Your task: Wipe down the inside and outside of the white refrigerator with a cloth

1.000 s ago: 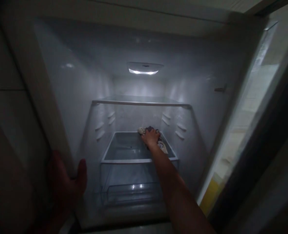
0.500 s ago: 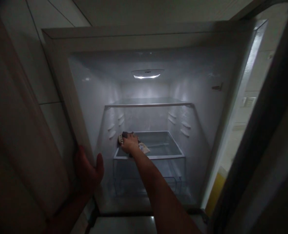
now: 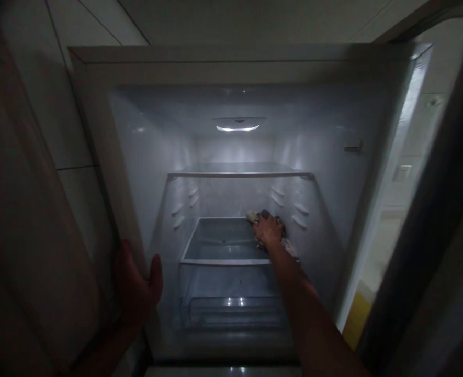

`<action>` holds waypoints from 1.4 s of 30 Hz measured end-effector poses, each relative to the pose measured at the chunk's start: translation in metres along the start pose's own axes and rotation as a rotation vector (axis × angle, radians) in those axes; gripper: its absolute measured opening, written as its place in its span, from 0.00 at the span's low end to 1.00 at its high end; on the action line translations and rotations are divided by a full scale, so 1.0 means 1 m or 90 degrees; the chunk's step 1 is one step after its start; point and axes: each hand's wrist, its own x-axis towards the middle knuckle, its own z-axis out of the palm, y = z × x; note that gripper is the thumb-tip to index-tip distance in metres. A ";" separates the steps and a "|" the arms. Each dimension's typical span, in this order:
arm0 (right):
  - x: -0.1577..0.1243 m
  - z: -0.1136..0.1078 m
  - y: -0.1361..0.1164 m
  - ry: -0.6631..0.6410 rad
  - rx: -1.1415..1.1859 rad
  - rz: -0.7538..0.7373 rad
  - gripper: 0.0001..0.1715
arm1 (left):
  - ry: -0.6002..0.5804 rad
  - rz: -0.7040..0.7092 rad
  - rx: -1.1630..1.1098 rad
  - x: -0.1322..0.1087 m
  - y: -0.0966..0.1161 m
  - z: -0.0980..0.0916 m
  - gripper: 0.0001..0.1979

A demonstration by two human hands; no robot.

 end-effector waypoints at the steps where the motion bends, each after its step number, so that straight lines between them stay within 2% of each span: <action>1: 0.006 0.002 0.001 0.002 -0.008 0.019 0.30 | 0.007 0.003 0.009 0.000 0.001 0.000 0.44; 4: 0.020 0.009 -0.014 0.007 -0.022 0.027 0.28 | 0.028 0.018 0.027 -0.001 0.004 0.001 0.43; 8: 0.024 0.021 -0.068 -0.004 -0.010 -0.068 0.28 | 0.022 0.028 0.038 -0.001 0.005 0.000 0.42; 14: -0.008 0.031 -0.172 -0.042 0.051 -0.322 0.30 | 0.017 0.003 0.045 -0.001 0.007 0.000 0.39; 17: -0.027 0.029 -0.192 -0.044 0.074 -0.364 0.29 | 0.013 0.022 0.048 0.001 0.007 -0.001 0.39; 20: -0.038 0.025 -0.179 -0.055 0.097 -0.412 0.31 | 0.027 0.049 0.047 0.003 0.006 -0.001 0.40; 23: -0.040 0.020 -0.148 -0.078 0.117 -0.466 0.32 | 0.028 0.060 0.049 0.004 0.006 -0.002 0.40; 25: -0.037 0.016 -0.123 -0.087 0.121 -0.466 0.31 | 0.024 0.055 0.058 0.003 0.007 -0.001 0.40; 27: -0.031 0.012 -0.100 -0.075 0.113 -0.406 0.27 | 0.022 0.043 0.074 0.003 0.009 -0.001 0.40; 29: -0.025 0.009 -0.083 -0.045 0.096 -0.299 0.26 | 0.021 0.040 0.091 0.003 0.010 -0.001 0.40; 31: -0.024 0.006 -0.074 -0.018 0.077 -0.210 0.29 | 0.028 0.051 0.098 0.003 0.011 -0.001 0.39; 32: -0.027 0.005 -0.073 -0.013 0.072 -0.198 0.30 | 0.033 0.058 0.097 0.004 0.012 -0.001 0.39; 35: -0.047 0.002 -0.074 -0.028 0.080 -0.281 0.29 | 0.036 0.061 0.085 0.005 0.012 -0.002 0.39; 39: -0.086 -0.007 -0.075 -0.056 0.110 -0.438 0.21 | 0.023 0.041 0.071 0.006 0.011 -0.002 0.39; 42: -0.106 -0.031 -0.073 -0.018 0.137 -0.530 0.21 | 0.023 0.054 0.062 0.005 0.010 0.000 0.40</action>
